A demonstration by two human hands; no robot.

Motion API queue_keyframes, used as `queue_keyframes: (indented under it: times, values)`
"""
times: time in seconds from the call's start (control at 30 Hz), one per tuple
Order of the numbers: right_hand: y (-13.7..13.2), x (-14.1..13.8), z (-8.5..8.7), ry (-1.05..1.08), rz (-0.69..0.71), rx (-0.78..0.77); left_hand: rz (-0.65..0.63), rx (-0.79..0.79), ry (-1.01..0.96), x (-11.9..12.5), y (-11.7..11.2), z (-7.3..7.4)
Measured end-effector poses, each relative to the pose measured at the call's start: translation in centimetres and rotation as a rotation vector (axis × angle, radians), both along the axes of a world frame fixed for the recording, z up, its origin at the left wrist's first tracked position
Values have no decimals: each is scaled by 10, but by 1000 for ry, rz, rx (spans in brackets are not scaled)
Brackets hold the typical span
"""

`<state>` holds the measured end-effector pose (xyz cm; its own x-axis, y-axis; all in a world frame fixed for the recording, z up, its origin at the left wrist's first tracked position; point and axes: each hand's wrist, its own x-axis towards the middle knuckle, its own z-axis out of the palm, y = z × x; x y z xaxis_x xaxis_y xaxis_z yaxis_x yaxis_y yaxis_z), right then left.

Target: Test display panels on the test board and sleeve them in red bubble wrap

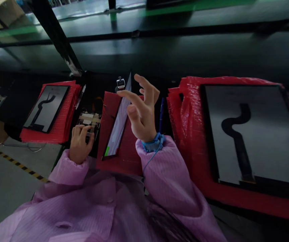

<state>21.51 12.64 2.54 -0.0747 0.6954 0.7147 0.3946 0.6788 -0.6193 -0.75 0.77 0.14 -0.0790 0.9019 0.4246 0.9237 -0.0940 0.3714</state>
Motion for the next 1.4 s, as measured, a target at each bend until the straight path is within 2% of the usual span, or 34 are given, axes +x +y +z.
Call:
queue_keyframes:
  times: [0.07,0.13,0.3,0.53,0.77,0.87,0.93,1.0,1.13,1.23,1.4]
  values:
    - [0,0,0,-9,4,5,11,-48,166,-8,-8,-13]
    - [-1,1,1,-15,4,-7,-5,-73,267,-10,-13,-19]
    - [-2,1,2,-17,-4,6,-42,-93,422,-8,-14,-17]
    - [-2,2,2,-7,8,8,-69,-159,425,-11,-14,-16]
    - [-1,-1,9,14,6,-16,-52,-126,475,-12,-10,-14]
    - [-2,5,15,56,49,-37,-74,-64,443,-18,-9,-17]
    - [-8,13,22,75,123,-122,-160,7,404,-27,-10,-21]
    - [-18,24,28,83,164,-266,-320,88,366,-37,-9,-24]
    - [-42,50,36,122,76,-561,-556,150,390,-51,-2,-25]
    - [-58,63,38,203,8,-691,-648,142,431,-52,5,-23]
    - [-67,63,37,404,26,-683,-668,151,428,-49,15,-26]
